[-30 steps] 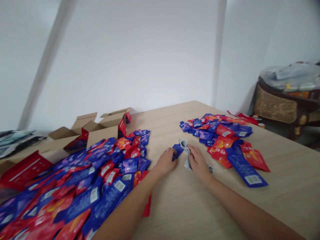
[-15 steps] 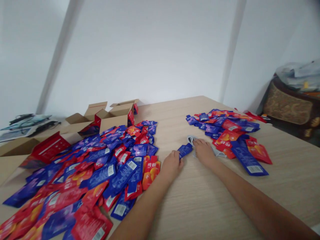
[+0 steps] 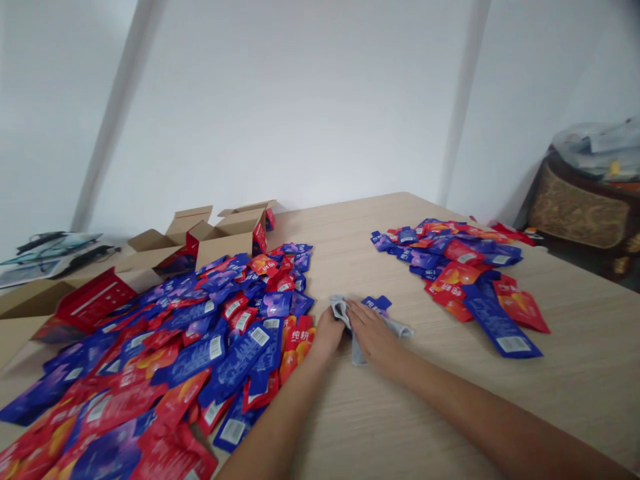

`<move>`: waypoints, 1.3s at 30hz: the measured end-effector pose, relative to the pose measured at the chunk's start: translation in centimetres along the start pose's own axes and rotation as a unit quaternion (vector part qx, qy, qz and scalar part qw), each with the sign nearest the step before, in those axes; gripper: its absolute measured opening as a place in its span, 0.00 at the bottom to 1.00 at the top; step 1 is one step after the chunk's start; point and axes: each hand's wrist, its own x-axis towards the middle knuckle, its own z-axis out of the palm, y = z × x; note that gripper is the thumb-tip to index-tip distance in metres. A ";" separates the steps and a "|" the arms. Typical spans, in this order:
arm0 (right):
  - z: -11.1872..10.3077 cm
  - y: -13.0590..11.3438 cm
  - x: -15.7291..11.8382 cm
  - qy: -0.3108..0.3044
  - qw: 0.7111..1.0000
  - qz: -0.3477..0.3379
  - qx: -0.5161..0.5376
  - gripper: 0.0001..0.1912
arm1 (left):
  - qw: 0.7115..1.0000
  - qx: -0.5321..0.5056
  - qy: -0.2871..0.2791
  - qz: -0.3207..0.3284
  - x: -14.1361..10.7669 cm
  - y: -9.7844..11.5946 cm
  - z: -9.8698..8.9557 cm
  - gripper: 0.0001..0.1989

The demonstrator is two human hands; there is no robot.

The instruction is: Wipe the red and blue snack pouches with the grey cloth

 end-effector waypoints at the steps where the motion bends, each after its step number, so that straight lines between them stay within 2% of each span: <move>1: 0.2 -0.2 0.1 -0.012 1.000 0.007 -0.019 0.31 | 1.000 0.008 -0.010 0.016 0.0 0.1 0.0 0.14; 4: 0.0 1.2 0.6 -0.032 0.997 0.042 -0.064 0.30 | 0.999 0.016 -0.034 0.037 0.0 0.3 0.3 0.17; 10: -1.9 6.4 1.5 -0.030 0.971 0.179 -0.155 0.26 | 0.997 -0.033 -0.051 -0.057 -0.7 0.5 0.5 0.18; 12: -2.0 7.0 1.3 -0.020 0.968 0.188 -0.166 0.27 | 0.993 -0.020 -0.066 -0.096 -1.2 0.9 0.5 0.19; 14: -1.8 6.7 1.0 -0.017 0.971 0.176 -0.161 0.27 | 0.986 0.007 -0.110 -0.123 -1.8 1.2 0.6 0.15; 16: -1.6 6.1 0.6 -0.018 0.977 0.154 -0.148 0.27 | 0.980 0.026 -0.150 -0.128 -2.2 1.5 0.8 0.11; 17: -1.5 5.9 0.4 -0.017 0.979 0.147 -0.141 0.27 | 0.980 0.026 -0.153 -0.122 -2.3 1.8 0.7 0.11; 19: -1.4 5.6 0.2 -0.014 0.981 0.144 -0.127 0.26 | 0.988 0.000 -0.114 -0.101 -2.3 2.7 -0.2 0.12; 22: -1.5 5.6 0.3 -0.016 0.981 0.157 -0.113 0.26 | 0.994 -0.106 0.013 -0.011 -1.7 5.4 -3.1 0.13; 23: -1.5 5.6 0.4 -0.018 0.981 0.161 -0.108 0.26 | 0.985 -0.156 0.064 0.034 -1.4 6.6 -4.3 0.14; 25: -1.6 5.6 0.6 -0.019 0.981 0.169 -0.099 0.27 | 0.949 -0.256 0.140 0.118 -0.7 8.9 -6.3 0.14; 27: -1.7 5.5 0.7 -0.019 0.981 0.173 -0.091 0.27 | 0.934 -0.300 0.141 0.130 0.2 10.6 -7.0 0.15; 29: -1.8 5.3 0.8 -0.019 0.980 0.175 -0.089 0.26 | 0.947 -0.292 0.094 0.097 1.4 10.9 -6.1 0.17; 32: -1.8 4.9 0.8 -0.018 0.982 0.170 -0.083 0.26 | 0.976 -0.212 0.011 0.049 4.4 9.4 -2.6 0.18; 35: -1.7 4.5 0.8 -0.012 0.983 0.166 -0.076 0.26 | 0.998 -0.020 -0.021 0.049 8.6 7.1 1.8 0.18; 37: -1.7 4.2 0.9 -0.009 0.983 0.167 -0.072 0.25 | 0.992 0.108 -0.023 0.063 11.5 5.9 4.5 0.20; 39: -1.6 3.9 1.2 -0.005 0.985 0.161 -0.065 0.25 | 0.980 0.182 -0.026 0.081 14.4 5.2 6.9 0.22</move>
